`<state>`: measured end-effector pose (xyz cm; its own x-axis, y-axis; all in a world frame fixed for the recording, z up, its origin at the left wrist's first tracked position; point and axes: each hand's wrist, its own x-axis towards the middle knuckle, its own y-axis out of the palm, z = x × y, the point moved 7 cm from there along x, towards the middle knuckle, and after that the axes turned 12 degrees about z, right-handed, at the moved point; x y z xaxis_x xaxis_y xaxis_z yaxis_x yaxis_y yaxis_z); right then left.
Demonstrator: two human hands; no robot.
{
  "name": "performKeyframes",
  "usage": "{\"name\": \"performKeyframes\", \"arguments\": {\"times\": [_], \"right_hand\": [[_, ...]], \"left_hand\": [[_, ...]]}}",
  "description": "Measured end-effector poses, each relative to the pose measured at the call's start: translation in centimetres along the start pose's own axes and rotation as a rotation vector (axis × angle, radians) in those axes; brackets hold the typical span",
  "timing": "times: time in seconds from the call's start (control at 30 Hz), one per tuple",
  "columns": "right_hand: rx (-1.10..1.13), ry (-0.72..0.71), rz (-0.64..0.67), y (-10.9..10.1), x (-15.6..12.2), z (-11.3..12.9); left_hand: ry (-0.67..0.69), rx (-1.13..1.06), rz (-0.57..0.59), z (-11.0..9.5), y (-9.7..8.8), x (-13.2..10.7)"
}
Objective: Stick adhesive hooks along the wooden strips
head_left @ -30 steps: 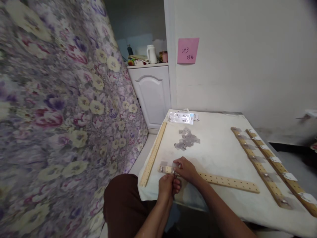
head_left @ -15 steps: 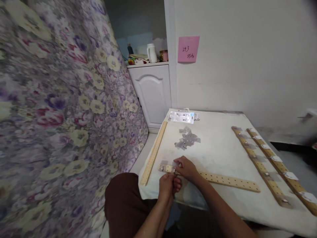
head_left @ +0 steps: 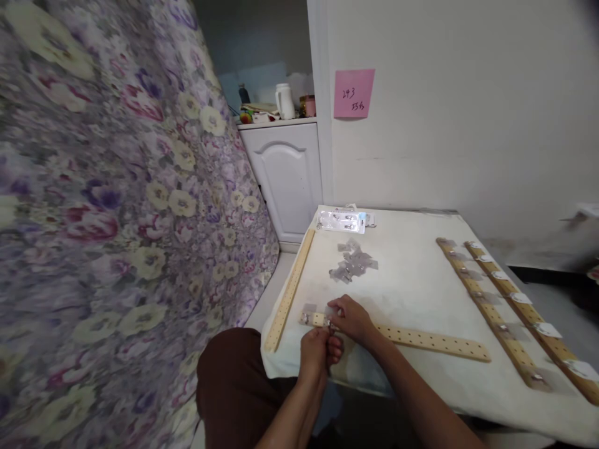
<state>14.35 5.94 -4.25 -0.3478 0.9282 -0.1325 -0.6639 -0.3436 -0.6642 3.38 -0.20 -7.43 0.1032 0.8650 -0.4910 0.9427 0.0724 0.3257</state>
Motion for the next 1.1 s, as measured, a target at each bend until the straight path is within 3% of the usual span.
{"name": "performKeyframes", "arguments": {"times": [0.53,1.1], "right_hand": [[0.016,0.008,-0.080,-1.2,-0.1,0.7],[0.115,0.033,0.019,-0.9,1.6,-0.2]], "left_hand": [[0.000,0.041,0.003,-0.9,0.0,0.4],[-0.009,0.111,0.079,-0.4,0.0,0.6]]}}
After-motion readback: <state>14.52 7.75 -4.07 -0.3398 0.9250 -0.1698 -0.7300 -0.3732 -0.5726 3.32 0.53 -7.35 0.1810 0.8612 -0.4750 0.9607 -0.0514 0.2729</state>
